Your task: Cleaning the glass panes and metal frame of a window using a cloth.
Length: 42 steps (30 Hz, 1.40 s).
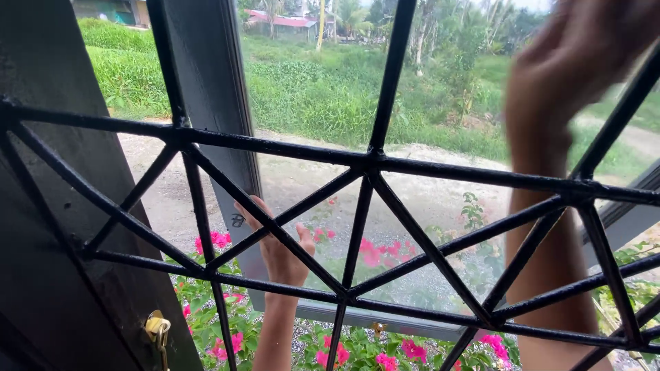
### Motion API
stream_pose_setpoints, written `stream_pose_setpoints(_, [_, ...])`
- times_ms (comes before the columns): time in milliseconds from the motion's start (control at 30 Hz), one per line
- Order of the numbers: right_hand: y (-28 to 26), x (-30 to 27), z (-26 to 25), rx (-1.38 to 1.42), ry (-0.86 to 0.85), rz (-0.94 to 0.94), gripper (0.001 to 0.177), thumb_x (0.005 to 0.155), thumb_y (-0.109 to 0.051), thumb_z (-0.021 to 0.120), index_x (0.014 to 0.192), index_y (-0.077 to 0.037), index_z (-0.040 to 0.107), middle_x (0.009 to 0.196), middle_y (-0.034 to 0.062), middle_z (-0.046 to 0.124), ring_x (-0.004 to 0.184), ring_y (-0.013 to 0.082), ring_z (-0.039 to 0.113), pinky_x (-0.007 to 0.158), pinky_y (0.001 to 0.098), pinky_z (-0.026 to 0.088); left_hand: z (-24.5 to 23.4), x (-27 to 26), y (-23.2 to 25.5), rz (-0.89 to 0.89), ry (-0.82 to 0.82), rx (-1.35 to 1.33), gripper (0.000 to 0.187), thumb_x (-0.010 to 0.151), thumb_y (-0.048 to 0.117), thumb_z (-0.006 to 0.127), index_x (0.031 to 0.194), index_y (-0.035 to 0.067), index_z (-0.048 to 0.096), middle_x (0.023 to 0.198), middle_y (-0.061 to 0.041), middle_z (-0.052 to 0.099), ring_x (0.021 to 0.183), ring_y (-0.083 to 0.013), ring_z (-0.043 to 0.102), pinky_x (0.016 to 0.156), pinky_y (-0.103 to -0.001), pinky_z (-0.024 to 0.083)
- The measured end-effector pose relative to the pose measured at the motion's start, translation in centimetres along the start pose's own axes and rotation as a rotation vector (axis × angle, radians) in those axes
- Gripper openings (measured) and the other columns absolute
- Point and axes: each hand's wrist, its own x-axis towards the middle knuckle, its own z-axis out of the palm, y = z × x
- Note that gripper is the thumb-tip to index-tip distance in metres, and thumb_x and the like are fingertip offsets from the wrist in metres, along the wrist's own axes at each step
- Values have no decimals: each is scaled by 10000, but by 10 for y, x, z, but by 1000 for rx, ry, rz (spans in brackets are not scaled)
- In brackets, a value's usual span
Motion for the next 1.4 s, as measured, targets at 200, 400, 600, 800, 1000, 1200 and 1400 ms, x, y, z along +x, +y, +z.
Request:
stream_pose_setpoints(200, [-283, -73, -47, -54, 59, -559, 315, 1199, -269, 594, 1432, -57, 583, 1396, 107, 589, 1232, 265, 592, 985, 427, 456, -1, -10, -18, 199, 66, 6, 959, 824, -55, 575, 1638, -18, 69, 1677, -355, 37, 1584, -527, 43, 1332, -582, 146])
stream_pose_setpoints(400, [-307, -262, -27, 163, -157, -914, 513, 958, -190, 620, 1470, -189, 596, 1535, 32, 536, 1414, 195, 506, 1189, 394, 375, -14, -27, -73, 12, 202, -36, 761, 789, -240, 359, 1484, 7, 546, 1598, -216, 478, 1518, -369, 471, 1287, -424, 395])
stream_pose_setpoints(600, [-275, -312, -36, 172, -198, -581, 493, 979, -121, 617, 1449, -265, 645, 1548, -25, 543, 1472, 221, 447, 1278, 472, 158, -17, -30, -68, 71, 211, 9, 740, 796, -242, 372, 1483, -15, 528, 1586, -244, 455, 1498, -394, 446, 1272, -446, 377])
stream_pose_setpoints(800, [-206, -196, -41, 143, -63, -112, 321, 1043, -50, 670, 1344, -149, 723, 1513, 39, 603, 1367, 320, 536, 1199, 586, 224, -1, -20, -57, 61, 220, -2, 761, 787, -235, 388, 1509, -22, 495, 1609, -235, 409, 1504, -404, 409, 1251, -437, 386])
stream_pose_setpoints(1000, [-221, -173, -27, 223, -46, -93, 344, 1060, -45, 608, 1398, -49, 675, 1514, 177, 577, 1374, 362, 473, 1125, 544, 325, 7, -14, -45, 54, 238, 43, 745, 797, -232, 423, 1509, -27, 493, 1609, -241, 415, 1515, -386, 412, 1255, -432, 402])
stream_pose_setpoints(1200, [-236, -241, -46, 243, -58, -54, 250, 968, -74, 780, 1181, -194, 835, 1389, 23, 683, 1280, 180, 580, 1060, 419, 443, 15, -25, -48, 19, 168, -28, 640, 866, -207, 459, 1487, -55, 489, 1621, -276, 358, 1520, -436, 362, 1160, -385, 482])
stream_pose_setpoints(1400, [-212, -203, -57, 113, -29, -38, 268, 973, -82, 778, 1209, -196, 831, 1309, 37, 745, 953, 201, 477, 849, 357, 332, 14, -23, -47, 41, 190, 58, 696, 825, -217, 470, 1494, -30, 505, 1628, -250, 372, 1519, -421, 386, 1222, -420, 437])
